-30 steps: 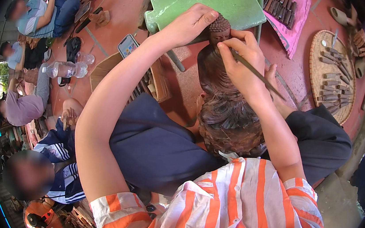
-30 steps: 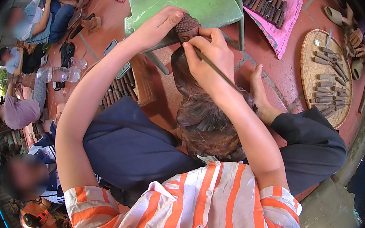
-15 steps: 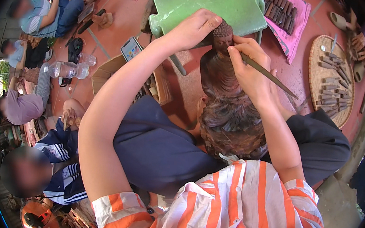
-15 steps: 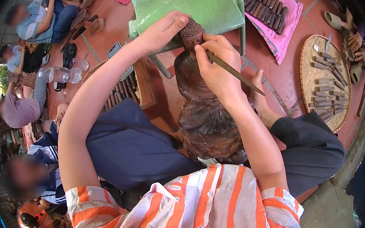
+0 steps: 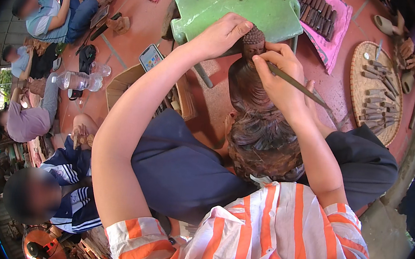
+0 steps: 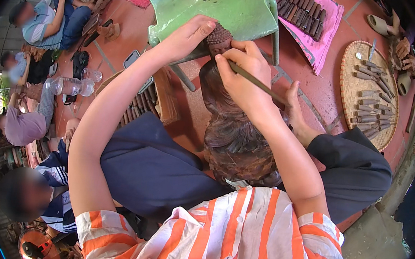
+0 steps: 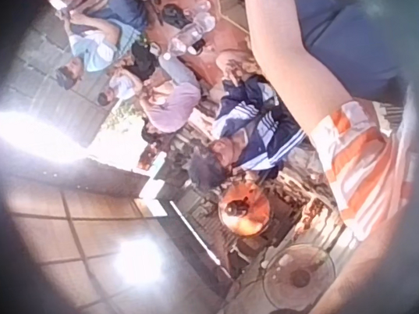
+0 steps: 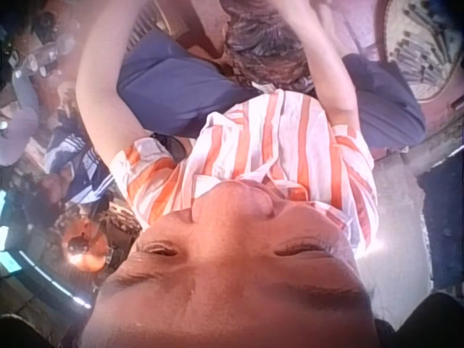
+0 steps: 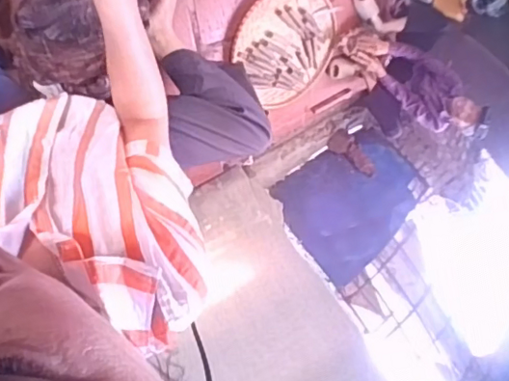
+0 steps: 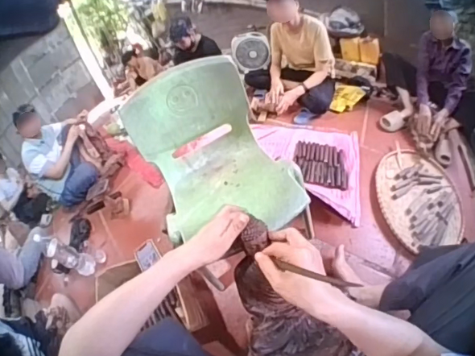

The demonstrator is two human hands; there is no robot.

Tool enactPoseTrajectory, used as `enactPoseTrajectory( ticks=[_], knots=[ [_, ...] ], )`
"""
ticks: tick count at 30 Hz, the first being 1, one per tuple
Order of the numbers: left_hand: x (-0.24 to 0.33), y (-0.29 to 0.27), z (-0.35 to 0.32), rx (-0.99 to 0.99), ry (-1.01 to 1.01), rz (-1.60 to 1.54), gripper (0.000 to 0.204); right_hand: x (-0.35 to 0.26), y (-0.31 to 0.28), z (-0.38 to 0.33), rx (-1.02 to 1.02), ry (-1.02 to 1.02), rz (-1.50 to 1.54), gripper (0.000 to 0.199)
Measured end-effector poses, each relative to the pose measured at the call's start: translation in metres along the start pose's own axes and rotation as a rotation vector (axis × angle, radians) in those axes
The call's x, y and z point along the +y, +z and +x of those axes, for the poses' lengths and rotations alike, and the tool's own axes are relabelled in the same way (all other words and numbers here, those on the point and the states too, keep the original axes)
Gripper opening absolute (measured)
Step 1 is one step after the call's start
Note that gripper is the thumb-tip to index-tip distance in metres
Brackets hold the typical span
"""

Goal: The person carves a wooden Buddha statue using a small chisel, focusing on the head and neck area. They hold the statue with their left hand and carefully chip away wood with the tool in their right hand. The person occasionally pauses to inspect the work and later picks up a water bottle to drink.

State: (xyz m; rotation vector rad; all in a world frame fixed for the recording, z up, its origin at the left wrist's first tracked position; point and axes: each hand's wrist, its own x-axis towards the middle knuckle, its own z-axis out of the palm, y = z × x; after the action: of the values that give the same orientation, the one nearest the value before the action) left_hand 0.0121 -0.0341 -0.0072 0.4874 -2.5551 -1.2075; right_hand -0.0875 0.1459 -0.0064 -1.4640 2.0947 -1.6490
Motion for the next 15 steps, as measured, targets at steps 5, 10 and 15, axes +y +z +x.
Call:
enactPoseTrajectory(
  ticks=[5, 10, 15],
  knots=[
    [0.005, -0.001, 0.001, -0.013, 0.025, 0.03, 0.056, 0.012, -0.003, 0.004, -0.028, 0.016, 0.057, 0.014],
    [0.004, -0.004, 0.001, -0.048, -0.017, 0.049, 0.059, 0.006, 0.005, -0.006, 0.041, -0.034, -0.013, 0.012],
    [0.002, -0.005, 0.002, -0.081, -0.006, 0.044, 0.06, 0.012, 0.005, -0.006, 0.054, -0.038, 0.088, 0.011]
  ],
)
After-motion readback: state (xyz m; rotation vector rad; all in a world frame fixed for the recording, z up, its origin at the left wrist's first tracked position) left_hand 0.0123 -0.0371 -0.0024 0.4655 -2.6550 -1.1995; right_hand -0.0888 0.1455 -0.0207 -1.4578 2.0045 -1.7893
